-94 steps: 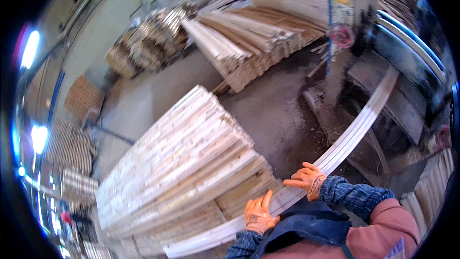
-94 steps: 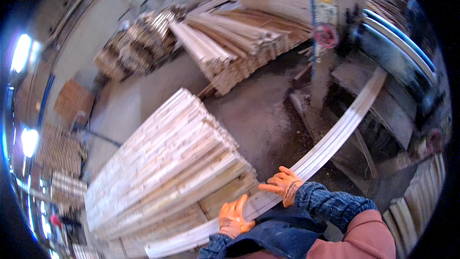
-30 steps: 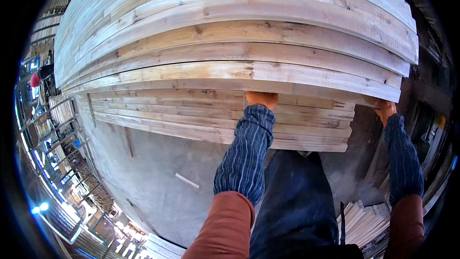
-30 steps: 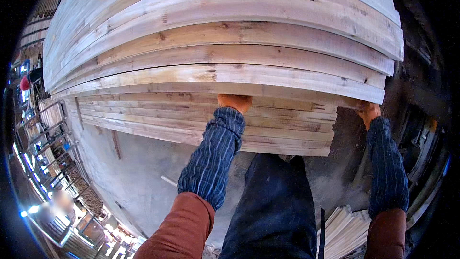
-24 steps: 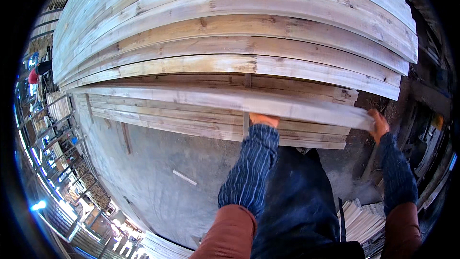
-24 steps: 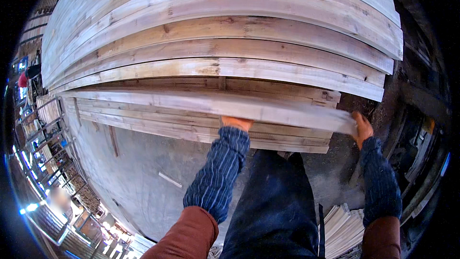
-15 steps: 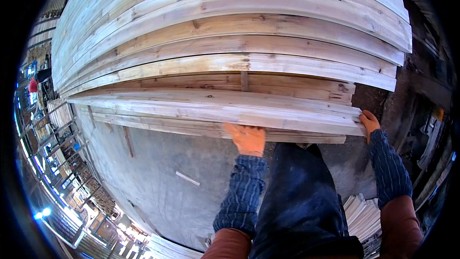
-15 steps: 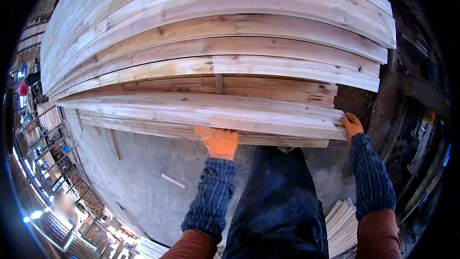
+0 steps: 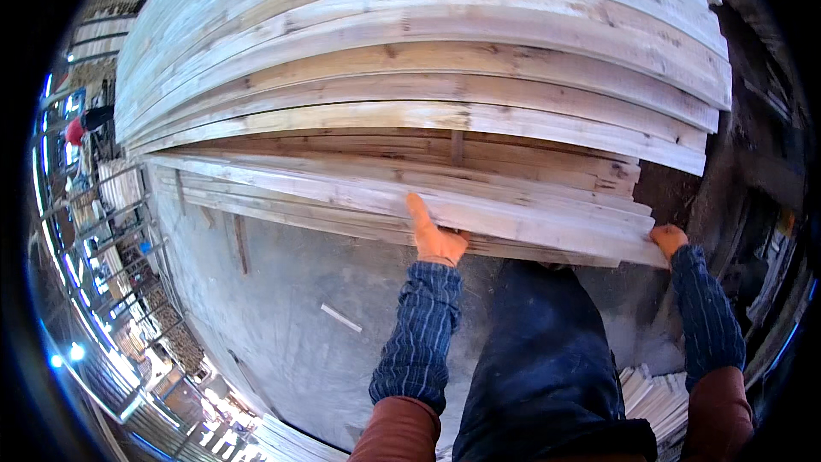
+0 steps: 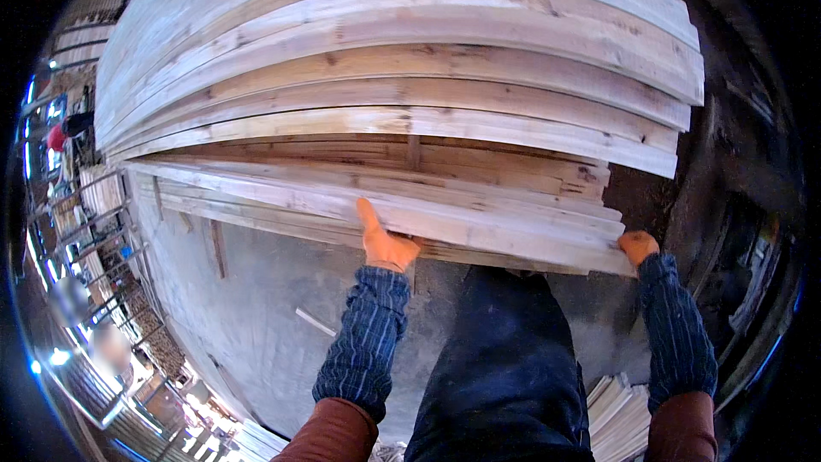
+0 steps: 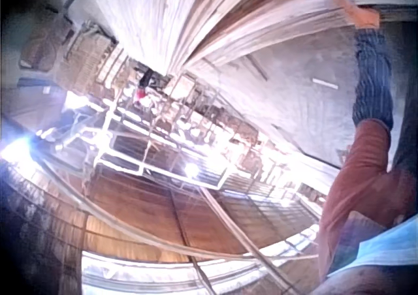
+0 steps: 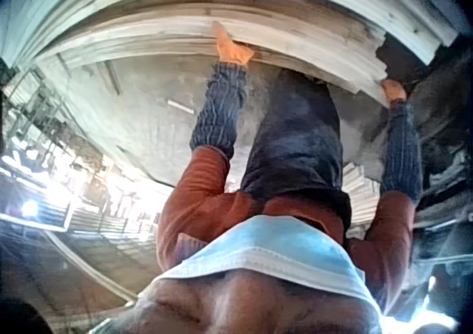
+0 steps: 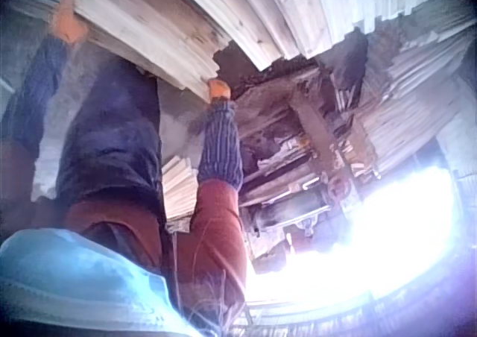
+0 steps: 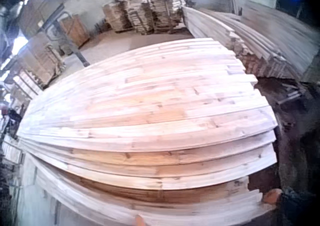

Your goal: The person feeds wooden planks from a stack into a processing machine, picking up and inserting them one at a time.

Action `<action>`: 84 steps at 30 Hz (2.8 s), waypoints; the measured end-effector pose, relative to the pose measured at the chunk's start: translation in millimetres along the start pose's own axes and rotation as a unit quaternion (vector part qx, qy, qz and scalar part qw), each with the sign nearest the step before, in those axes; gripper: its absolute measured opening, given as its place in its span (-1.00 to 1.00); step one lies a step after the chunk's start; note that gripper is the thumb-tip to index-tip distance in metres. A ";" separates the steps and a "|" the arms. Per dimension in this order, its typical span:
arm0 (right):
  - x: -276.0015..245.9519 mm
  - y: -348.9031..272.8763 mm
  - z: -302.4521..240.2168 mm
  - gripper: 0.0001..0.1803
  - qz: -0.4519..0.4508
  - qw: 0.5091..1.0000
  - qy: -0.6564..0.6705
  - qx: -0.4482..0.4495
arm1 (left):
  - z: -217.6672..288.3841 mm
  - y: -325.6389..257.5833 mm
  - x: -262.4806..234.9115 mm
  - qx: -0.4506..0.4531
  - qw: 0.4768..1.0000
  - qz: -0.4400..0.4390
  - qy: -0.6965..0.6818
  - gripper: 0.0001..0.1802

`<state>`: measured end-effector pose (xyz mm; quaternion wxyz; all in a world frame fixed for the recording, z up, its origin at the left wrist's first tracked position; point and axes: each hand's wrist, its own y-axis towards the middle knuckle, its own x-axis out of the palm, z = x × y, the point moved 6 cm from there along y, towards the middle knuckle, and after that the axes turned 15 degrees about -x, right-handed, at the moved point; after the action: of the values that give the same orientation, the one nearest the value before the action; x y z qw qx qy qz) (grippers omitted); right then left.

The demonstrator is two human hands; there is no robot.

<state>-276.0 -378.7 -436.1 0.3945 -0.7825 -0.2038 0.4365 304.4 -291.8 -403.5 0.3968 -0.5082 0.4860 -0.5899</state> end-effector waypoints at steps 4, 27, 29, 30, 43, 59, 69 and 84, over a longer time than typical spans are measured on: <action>-7.5 -40.4 -79.6 -0.51 -0.131 0.964 -0.211 -0.093 | -10.5 -25.6 -20.8 0.000 0.998 -0.053 -0.036 -0.23; -4.4 -244.9 -230.0 0.34 -0.396 0.893 0.090 -0.194 | 75.3 -262.9 82.4 0.508 0.176 -0.123 0.834 -0.20; -47.6 -274.8 -198.7 0.32 -0.360 0.914 0.023 -0.188 | 99.3 -232.4 71.7 0.325 0.144 -0.159 0.921 -0.09; -59.3 -287.7 -192.5 0.30 -0.354 0.909 0.010 -0.220 | 104.0 -215.8 68.6 0.182 0.204 -0.176 0.946 -0.01; -119.4 -356.6 -66.3 0.26 -0.050 0.864 -0.301 -0.402 | -55.3 -284.5 54.1 0.402 0.020 -0.075 0.912 -0.09; -205.0 -415.9 26.6 0.33 0.400 0.796 -0.170 -0.421 | -409.2 -376.0 168.7 0.550 -0.026 -0.138 0.824 0.17; -180.6 -383.9 27.3 0.21 0.306 0.801 -0.286 -0.428 | -433.1 -364.3 141.8 0.577 0.040 -0.360 0.732 0.04; -234.4 -400.7 90.1 0.19 0.373 0.862 -0.221 -0.262 | -287.3 -373.6 126.1 0.608 -0.024 -0.047 0.792 -0.01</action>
<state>-467.4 -251.8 -22.7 -0.0728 -0.7579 -0.0851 0.6427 9.7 -284.9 -14.8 0.1138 -0.6979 0.0801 0.7025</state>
